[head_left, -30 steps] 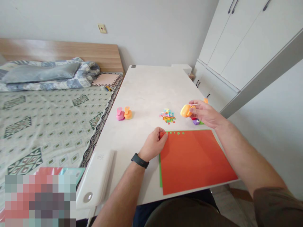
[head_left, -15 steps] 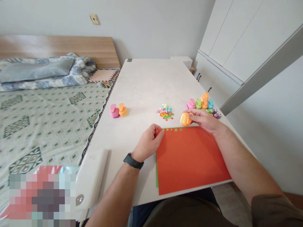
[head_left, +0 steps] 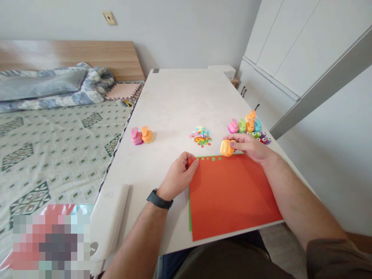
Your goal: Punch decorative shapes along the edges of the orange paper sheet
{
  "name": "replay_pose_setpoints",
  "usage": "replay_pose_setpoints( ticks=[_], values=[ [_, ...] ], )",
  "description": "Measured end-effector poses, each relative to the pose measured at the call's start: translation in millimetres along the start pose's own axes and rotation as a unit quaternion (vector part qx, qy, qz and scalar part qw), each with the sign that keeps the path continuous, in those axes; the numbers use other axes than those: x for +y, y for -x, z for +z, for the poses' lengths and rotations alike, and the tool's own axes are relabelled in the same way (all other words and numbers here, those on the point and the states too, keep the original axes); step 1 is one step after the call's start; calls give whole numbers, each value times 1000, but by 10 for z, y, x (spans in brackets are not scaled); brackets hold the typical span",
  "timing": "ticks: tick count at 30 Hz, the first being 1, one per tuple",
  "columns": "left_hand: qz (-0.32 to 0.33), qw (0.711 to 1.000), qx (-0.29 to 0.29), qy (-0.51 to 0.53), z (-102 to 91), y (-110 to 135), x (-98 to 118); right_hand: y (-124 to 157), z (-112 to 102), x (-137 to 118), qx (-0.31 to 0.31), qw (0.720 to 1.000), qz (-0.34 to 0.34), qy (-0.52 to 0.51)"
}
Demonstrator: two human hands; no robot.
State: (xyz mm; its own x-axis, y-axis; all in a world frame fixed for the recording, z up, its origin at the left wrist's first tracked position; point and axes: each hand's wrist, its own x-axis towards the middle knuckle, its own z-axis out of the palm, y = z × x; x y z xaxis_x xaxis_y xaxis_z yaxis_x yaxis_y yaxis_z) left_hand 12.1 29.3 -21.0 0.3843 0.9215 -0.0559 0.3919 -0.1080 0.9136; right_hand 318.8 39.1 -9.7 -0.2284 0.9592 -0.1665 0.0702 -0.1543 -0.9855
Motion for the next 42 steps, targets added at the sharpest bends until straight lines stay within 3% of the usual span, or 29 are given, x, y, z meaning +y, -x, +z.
replay_pose_setpoints(
  ticks=[10,16,27,36,42],
  values=[
    [-7,1000,1,24,15,-12,-14,26,4,-54,-31,999,11,40],
    [-14,999,1,44,7,-7,22,-3,18,-36,22,1000,5,7],
    [-10,999,-5,45,21,-5,-16,-21,5,-7,27,1000,5,7],
    [-15,998,-5,61,16,-5,-3,-6,3,-2,4,1000,22,-12],
    [-25,997,0,69,16,-5,13,12,-8,-32,-30,999,6,40]
  ],
)
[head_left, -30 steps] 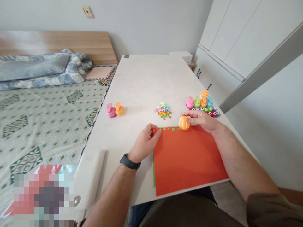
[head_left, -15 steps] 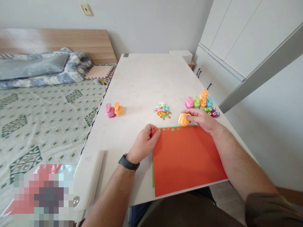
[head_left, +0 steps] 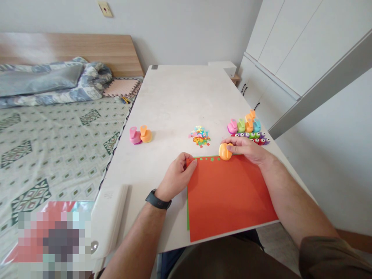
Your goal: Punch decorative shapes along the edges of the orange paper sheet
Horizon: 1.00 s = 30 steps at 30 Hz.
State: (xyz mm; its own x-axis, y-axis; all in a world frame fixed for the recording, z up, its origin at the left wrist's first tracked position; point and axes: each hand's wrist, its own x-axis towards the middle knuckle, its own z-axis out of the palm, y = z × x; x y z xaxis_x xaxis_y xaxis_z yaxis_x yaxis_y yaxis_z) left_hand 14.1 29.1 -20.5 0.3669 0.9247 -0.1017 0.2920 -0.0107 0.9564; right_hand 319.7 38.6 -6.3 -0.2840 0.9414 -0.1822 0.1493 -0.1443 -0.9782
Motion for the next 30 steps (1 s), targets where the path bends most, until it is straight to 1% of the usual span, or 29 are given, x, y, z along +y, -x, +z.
replay_pose_setpoints(
  ticks=[12,17,26,30],
  values=[
    [13,1000,1,-4,7,-5,-30,25,-12,14,-72,996,21,40],
    [3,1000,2,2,16,-6,-45,29,-7,-1,-69,997,22,34],
    [21,999,13,-49,12,5,-13,8,5,32,-38,998,35,30],
    [18,999,11,-40,16,2,-27,10,3,44,-27,999,34,28]
  ],
)
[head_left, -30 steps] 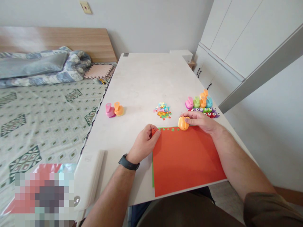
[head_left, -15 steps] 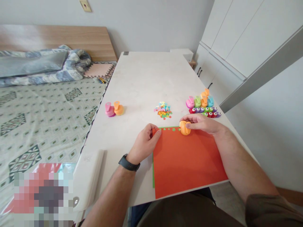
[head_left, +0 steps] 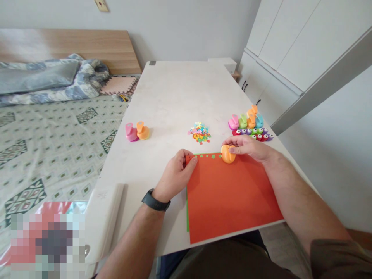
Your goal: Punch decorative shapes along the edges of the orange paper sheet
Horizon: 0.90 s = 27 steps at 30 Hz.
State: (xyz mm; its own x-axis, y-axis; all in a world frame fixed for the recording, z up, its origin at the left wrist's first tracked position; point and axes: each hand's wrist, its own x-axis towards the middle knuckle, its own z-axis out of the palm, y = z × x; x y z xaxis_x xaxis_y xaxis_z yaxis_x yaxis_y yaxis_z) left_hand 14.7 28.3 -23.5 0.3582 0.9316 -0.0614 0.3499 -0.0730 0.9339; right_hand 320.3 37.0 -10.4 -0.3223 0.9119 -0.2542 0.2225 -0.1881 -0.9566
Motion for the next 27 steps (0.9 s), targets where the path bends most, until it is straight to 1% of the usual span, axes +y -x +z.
replay_pose_setpoints(
  ticks=[4,12,19,27],
  values=[
    [-7,1000,-2,10,5,-2,-15,-4,12,-3,2,1000,4,-7],
    [-6,1000,-6,18,2,4,7,-17,43,-32,29,999,15,-17],
    [-6,1000,-10,5,9,-5,13,-21,50,-32,17,1000,15,-12],
    [1,1000,-7,-1,6,0,-34,-38,64,-17,29,999,13,-12]
  ],
)
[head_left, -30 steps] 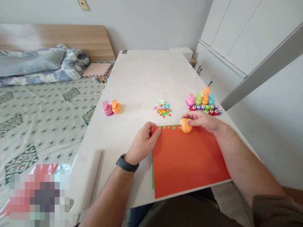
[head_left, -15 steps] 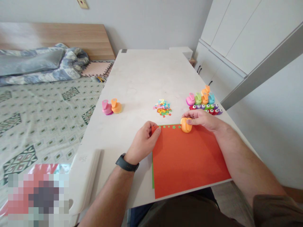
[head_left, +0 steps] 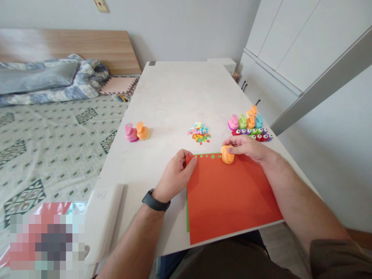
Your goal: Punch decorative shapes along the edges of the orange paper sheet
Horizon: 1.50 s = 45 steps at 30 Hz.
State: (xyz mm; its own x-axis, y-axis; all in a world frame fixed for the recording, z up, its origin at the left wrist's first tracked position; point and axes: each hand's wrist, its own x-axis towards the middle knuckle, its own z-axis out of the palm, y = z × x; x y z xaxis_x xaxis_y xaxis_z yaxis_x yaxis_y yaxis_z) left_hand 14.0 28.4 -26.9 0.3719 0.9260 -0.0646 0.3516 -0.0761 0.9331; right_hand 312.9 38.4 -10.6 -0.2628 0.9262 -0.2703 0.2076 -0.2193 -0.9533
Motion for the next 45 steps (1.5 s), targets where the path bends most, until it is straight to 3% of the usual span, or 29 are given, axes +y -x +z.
replay_pose_setpoints(
  ticks=[18,26,38,45],
  values=[
    [8,1000,2,-10,13,-5,-2,-30,4,28,35,999,7,15],
    [1,1000,0,-10,15,-4,0,9,-6,14,-7,1000,-23,4],
    [-9,1000,-3,23,13,9,14,-71,-13,42,156,982,-74,-75],
    [0,1000,-5,-5,-9,14,65,-54,64,-11,145,977,-115,-102]
  ],
)
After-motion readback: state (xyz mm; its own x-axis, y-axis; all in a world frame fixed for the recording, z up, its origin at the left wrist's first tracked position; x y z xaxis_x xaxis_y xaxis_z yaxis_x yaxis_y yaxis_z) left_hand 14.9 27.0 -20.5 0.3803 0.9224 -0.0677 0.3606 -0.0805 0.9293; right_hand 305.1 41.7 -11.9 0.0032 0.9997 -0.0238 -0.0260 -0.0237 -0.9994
